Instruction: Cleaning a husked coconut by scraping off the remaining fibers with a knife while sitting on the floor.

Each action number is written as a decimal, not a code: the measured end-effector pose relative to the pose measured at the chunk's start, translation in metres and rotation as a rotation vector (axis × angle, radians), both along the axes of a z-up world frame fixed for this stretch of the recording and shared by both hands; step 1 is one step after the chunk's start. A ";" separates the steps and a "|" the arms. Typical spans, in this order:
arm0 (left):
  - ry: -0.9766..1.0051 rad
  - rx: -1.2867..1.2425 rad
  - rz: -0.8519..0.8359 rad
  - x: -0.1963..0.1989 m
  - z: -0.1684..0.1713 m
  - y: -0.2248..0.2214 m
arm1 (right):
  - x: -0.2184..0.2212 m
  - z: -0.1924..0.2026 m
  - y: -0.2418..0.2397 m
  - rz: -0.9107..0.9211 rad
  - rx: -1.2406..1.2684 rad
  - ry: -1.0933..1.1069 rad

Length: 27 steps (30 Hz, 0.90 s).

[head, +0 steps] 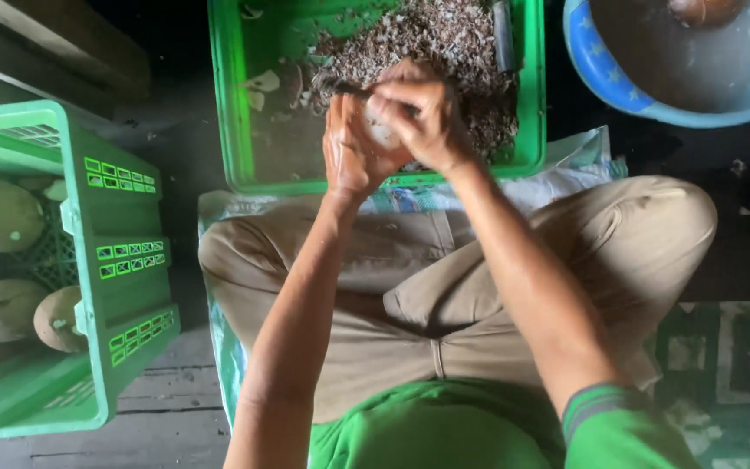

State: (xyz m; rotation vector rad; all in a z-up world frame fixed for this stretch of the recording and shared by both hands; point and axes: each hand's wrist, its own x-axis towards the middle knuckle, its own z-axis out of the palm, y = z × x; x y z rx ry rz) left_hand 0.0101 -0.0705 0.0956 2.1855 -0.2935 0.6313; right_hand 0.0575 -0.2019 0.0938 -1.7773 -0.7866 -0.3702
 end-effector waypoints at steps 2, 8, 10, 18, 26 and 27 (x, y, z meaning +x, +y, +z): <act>0.052 0.023 0.054 0.007 -0.018 0.001 | 0.015 -0.028 -0.007 -0.060 0.013 0.013; 0.092 0.021 0.077 0.006 -0.033 -0.001 | -0.007 -0.017 -0.002 -0.163 0.011 -0.063; 0.041 0.031 0.073 0.006 -0.030 -0.005 | -0.004 -0.032 -0.008 -0.232 0.042 -0.104; 0.168 0.166 0.088 0.004 -0.026 -0.001 | -0.013 -0.014 -0.011 -0.288 0.081 -0.042; 0.292 0.172 0.132 0.015 -0.040 -0.001 | -0.004 -0.031 -0.015 -0.227 0.089 0.073; 0.325 0.166 0.146 0.009 -0.042 -0.003 | -0.006 -0.031 -0.017 -0.193 0.117 0.134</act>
